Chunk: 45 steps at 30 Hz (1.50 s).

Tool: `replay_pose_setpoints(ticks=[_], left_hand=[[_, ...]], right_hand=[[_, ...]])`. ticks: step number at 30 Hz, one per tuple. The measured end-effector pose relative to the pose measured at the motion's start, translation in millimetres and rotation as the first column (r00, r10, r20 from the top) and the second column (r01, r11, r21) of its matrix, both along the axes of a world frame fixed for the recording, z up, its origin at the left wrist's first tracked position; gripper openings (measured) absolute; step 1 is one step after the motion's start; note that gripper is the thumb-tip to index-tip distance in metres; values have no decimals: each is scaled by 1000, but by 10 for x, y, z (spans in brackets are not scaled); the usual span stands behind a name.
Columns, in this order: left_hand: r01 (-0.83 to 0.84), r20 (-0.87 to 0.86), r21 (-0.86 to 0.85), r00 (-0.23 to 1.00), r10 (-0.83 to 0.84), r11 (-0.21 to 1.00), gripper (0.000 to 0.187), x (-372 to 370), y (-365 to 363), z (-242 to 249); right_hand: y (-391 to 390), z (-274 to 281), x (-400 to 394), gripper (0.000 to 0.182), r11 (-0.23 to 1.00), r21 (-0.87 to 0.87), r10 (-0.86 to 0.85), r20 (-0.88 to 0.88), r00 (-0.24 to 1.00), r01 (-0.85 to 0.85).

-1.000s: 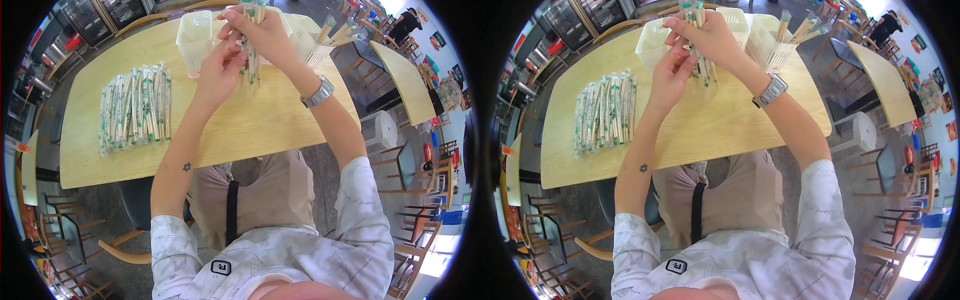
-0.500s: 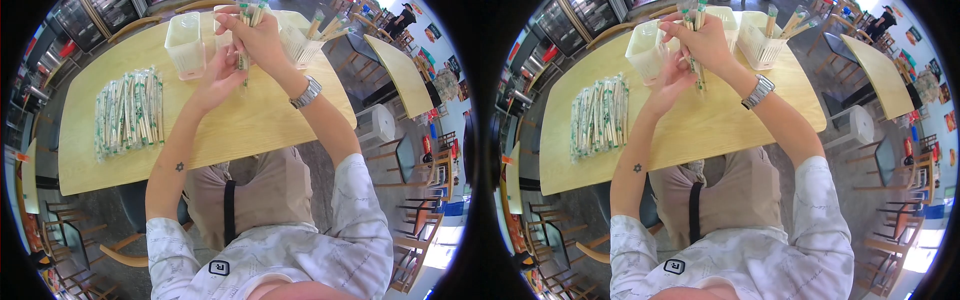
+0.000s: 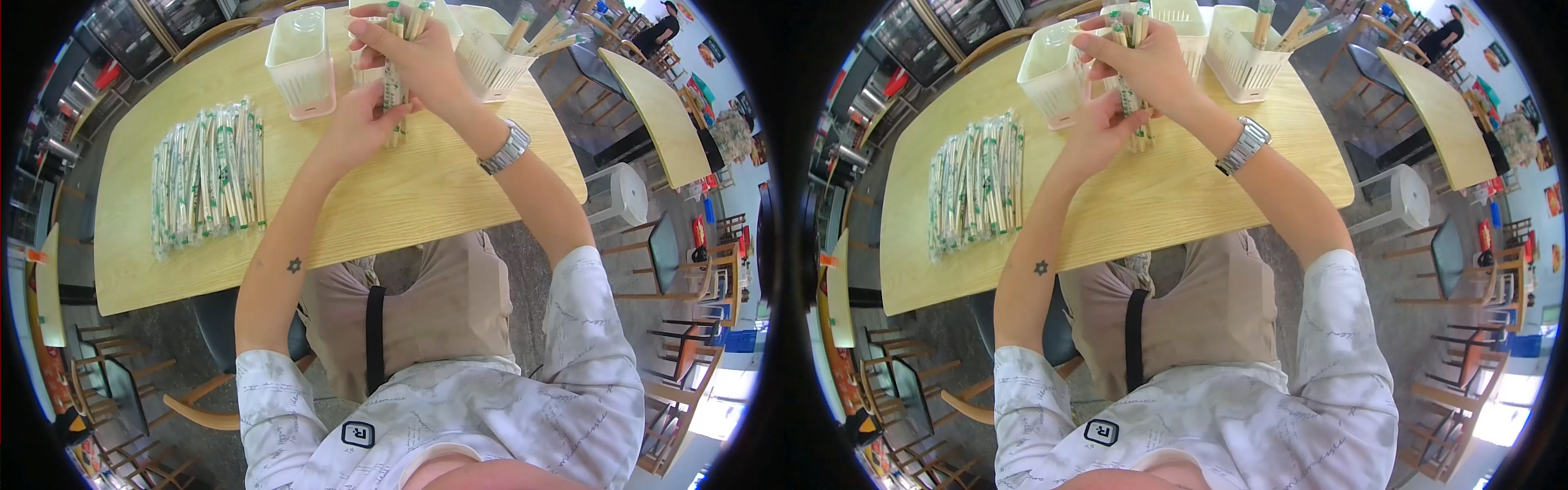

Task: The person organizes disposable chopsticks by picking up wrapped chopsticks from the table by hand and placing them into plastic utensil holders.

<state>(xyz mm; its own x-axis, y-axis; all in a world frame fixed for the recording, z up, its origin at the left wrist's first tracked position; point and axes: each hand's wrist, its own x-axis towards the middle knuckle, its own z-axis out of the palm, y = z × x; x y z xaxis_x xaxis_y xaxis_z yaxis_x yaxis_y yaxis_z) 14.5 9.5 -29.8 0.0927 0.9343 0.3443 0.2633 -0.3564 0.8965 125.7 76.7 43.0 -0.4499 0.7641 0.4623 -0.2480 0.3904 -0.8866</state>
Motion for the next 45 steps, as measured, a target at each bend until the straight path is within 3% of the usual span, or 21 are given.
replay_pose_setpoints(ticks=[3, 8, 12, 17, 26, 29, 35, 38, 45], left_hand=[[2, -1, 15, 1000, -2, 1000, 20, 26, -27, 18], [-45, 16, -30, 999, 45, 999, 16, -1, 57, -99], [-57, 6, 1, 998, 57, 998, 15, 31, -21, 24], [28, -37, 124, 999, -24, 992, 20, 21, -5, 30], [-24, -58, -15, 998, 23, 1000, 20, 20, -57, 122], [6, 142, 19, 990, -8, 1000, 20, -10, 85, -94], [-14, 208, 29, 978, 8, 999, 22, 1, 107, -128], [-43, 88, -26, 995, 45, 999, 23, -78, 162, -221], [-5, 124, -56, 992, 12, 998, 25, -17, 41, -51]], right_hand=[[-49, -5, 19, 25, 999, -16, 41, -100, 994, -43], [16, -148, 302, 36, 986, 46, 152, 133, 979, -159], [126, -268, 600, 40, 933, -80, 358, 273, 893, -350], [126, -371, 625, 37, 962, -64, 271, 211, 939, -264], [144, -413, 661, 33, 992, 6, 119, 230, 966, -124], [123, -382, 690, 32, 993, 1, 113, 235, 965, -116], [92, -499, 705, 30, 998, -27, 67, 179, 981, -64], [55, -512, 714, 29, 997, -38, 71, 140, 988, -66], [-15, -558, 725, 26, 996, -56, 73, 133, 988, -66]])
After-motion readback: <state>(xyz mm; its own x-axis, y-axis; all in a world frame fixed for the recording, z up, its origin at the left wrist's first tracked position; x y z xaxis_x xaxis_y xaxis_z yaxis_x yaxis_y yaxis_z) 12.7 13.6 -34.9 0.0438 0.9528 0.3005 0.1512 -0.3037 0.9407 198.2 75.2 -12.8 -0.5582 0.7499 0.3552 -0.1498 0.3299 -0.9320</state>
